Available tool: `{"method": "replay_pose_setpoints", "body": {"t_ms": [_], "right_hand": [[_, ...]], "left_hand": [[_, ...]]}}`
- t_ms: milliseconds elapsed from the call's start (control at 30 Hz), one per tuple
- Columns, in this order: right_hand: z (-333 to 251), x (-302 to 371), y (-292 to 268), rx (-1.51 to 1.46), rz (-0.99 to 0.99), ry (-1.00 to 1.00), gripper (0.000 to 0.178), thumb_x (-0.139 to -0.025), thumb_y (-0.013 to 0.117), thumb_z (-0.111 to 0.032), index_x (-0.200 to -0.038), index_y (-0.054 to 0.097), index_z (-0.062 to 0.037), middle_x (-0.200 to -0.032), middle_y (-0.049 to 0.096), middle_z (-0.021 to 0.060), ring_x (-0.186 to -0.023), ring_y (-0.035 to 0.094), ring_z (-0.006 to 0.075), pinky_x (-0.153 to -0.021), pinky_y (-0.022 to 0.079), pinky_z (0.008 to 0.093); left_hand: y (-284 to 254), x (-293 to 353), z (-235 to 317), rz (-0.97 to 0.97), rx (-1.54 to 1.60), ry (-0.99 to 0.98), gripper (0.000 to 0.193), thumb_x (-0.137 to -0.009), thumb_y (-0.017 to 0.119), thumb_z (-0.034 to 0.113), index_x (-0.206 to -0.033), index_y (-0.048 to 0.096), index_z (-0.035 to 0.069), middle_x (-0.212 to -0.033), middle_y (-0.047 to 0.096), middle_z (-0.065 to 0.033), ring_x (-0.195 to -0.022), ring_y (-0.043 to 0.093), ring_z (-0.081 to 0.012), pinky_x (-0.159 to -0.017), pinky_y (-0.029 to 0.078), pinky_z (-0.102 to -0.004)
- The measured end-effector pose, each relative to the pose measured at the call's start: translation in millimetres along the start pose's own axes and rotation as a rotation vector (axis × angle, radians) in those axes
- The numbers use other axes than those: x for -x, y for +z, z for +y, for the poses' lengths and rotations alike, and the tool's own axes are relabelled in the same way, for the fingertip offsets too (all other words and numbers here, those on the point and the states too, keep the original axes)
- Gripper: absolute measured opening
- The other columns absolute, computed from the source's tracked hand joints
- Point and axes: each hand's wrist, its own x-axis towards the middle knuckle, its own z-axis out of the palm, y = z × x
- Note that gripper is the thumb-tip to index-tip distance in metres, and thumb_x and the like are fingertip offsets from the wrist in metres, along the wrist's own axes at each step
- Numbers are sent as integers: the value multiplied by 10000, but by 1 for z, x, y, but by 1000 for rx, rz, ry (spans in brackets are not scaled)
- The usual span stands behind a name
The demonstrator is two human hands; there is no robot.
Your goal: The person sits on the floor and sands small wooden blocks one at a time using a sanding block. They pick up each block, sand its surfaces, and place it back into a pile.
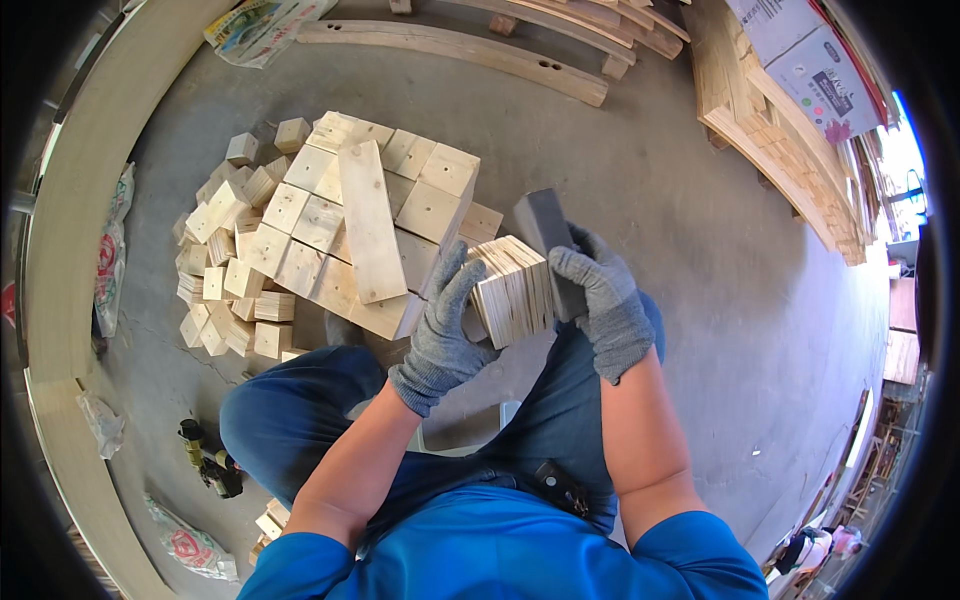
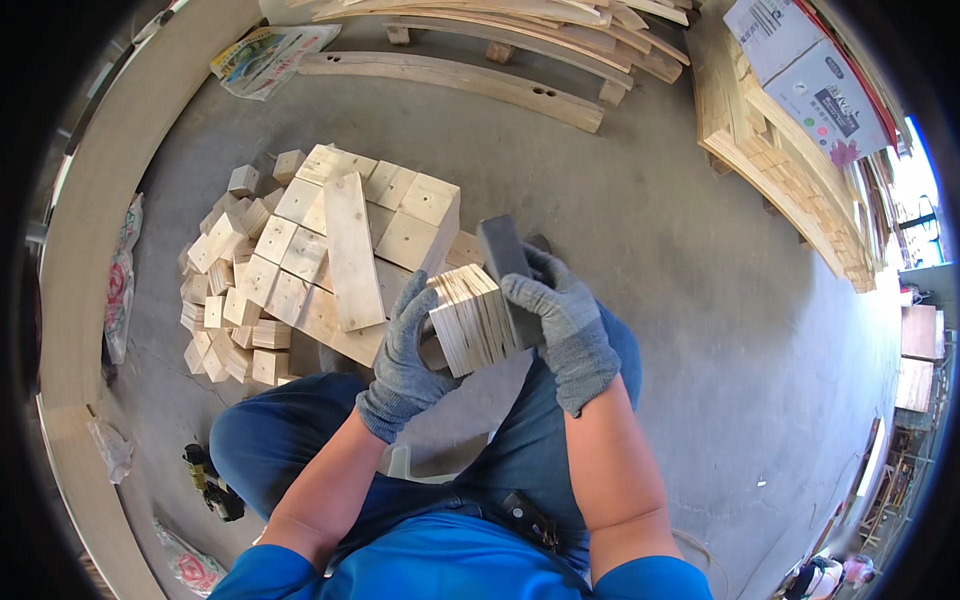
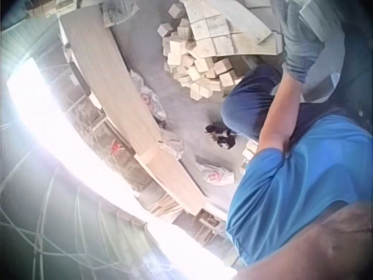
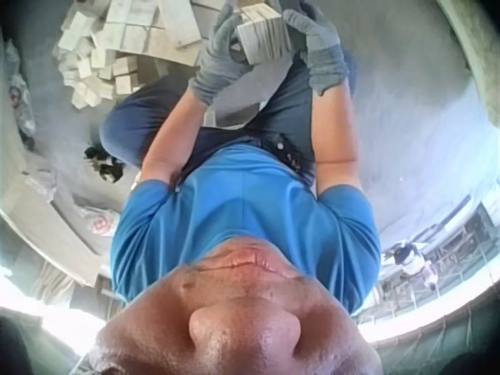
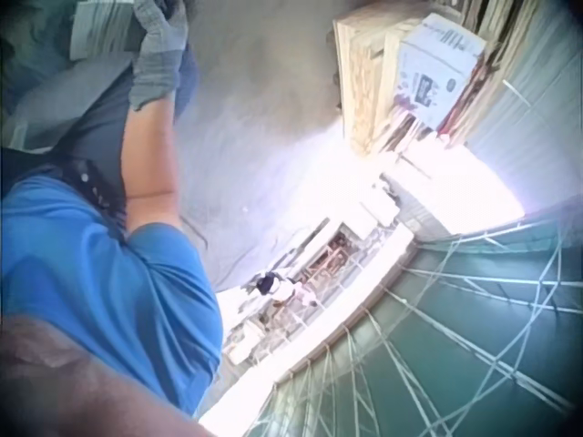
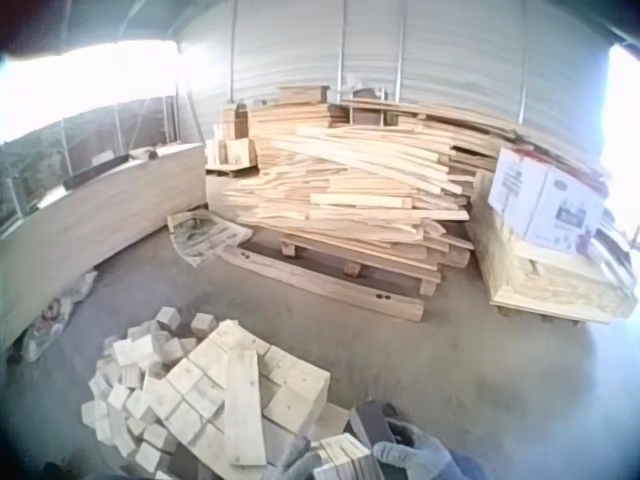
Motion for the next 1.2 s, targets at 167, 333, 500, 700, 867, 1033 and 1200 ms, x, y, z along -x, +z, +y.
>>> {"method": "replay_pose_setpoints", "body": {"t_ms": [167, 333, 500, 700, 867, 1033, 1200], "right_hand": [[5, -3, 8, -69, -53, 22, 682, -940, 837, -172, -1511, 541, 56, -1339, 693, 129, -1211, 660, 209, -1052, 531, 323], [6, -7, 21, -54, -89, 4, 673, -930, 835, -153, -1504, 551, 54, -1354, 690, 132, -1220, 657, 214, -1080, 518, 330], [7, -6, 42, 13, -126, -15, 700, -919, 838, -133, -1525, 539, 50, -1398, 680, 140, -1267, 648, 226, -1118, 502, 344], [9, -10, 47, 91, -203, -56, 736, -901, 848, -121, -1546, 530, 38, -1441, 662, 147, -1323, 626, 242, -1158, 477, 357], [13, -12, 50, 106, -208, -102, 751, -886, 859, -112, -1544, 532, 42, -1450, 659, 147, -1338, 620, 247, -1170, 468, 363], [15, -9, 50, 195, -223, -151, 745, -883, 858, -113, -1538, 540, 45, -1456, 657, 145, -1341, 619, 244, -1177, 462, 368], [10, -3, 42, 421, -130, -190, 779, -866, 899, -148, -1534, 547, 46, -1441, 664, 143, -1331, 625, 239, -1173, 467, 372]], "left_hand": [[3, 7, -5, 25, 211, -107, 1266, -631, 1034, 168, -1664, 304, 132, -1751, 219, -224, -1587, 374, -378, -1281, 381, -486], [-16, 4, -3, 27, 637, -275, 1316, -707, 1025, 228, -1729, 203, 111, -1754, 247, -181, -1591, 352, -326, -1294, 343, -464], [-24, -7, 11, 202, 982, -600, 1411, -685, 1040, 217, -1750, 123, 87, -1678, 389, -208, -1545, 405, -318, -1288, 344, -457], [-31, -2, -4, 179, 1071, -641, 1511, -632, 1062, 203, -1747, 57, 37, -1676, 387, -233, -1546, 409, -334, -1289, 342, -459], [-23, 4, -13, 246, 1019, -605, 1453, -633, 1069, 248, -1730, 144, 18, -1637, 450, -202, -1502, 462, -305, -1257, 391, -430], [-30, -4, -17, 34, 802, -580, 1177, -675, 1053, 294, -1600, 377, 26, -1505, 576, -130, -1358, 585, -232, -1176, 479, -391], [-33, -7, -20, 65, 519, -558, 1111, -646, 1055, 246, -1544, 432, 44, -1440, 608, -114, -1311, 619, -224, -1165, 501, -395]]}}
